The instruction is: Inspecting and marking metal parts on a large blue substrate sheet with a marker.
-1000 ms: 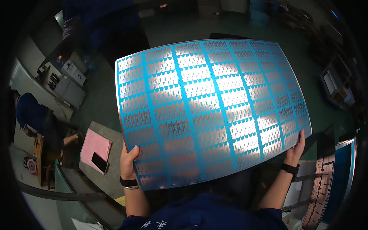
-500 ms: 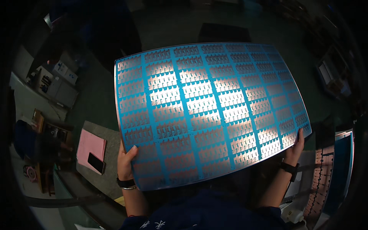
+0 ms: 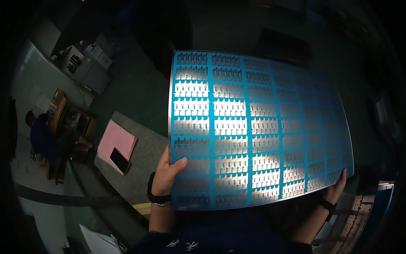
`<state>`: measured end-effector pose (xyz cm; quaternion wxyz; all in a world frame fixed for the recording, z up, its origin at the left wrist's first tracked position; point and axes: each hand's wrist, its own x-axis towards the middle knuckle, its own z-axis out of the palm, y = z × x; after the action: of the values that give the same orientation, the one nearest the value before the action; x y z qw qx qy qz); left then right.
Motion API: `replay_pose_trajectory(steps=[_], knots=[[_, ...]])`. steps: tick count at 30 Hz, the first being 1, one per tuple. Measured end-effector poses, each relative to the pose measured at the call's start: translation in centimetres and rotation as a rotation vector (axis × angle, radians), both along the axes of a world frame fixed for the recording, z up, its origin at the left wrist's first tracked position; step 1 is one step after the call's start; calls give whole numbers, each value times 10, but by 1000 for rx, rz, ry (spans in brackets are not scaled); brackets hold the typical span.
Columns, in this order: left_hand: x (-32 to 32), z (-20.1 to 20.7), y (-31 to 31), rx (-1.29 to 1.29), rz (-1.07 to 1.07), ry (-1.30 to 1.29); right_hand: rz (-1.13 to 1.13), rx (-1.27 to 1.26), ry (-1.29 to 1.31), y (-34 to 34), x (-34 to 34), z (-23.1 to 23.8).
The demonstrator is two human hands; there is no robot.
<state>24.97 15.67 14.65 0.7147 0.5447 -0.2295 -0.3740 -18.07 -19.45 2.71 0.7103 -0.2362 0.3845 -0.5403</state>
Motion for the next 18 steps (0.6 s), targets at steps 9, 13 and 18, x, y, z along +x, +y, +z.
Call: replay_pose_trajectory(steps=[9,13,18], knots=[[0,0,-2,-16,-11,-28,-16,-8,27,-2,-2,-4],[0,0,-2,-23,-7,-53,-16,13,16,0,-3,-5],[-1,0,-3,-25,-4,-58,-42,17,0,3,-1,-6]])
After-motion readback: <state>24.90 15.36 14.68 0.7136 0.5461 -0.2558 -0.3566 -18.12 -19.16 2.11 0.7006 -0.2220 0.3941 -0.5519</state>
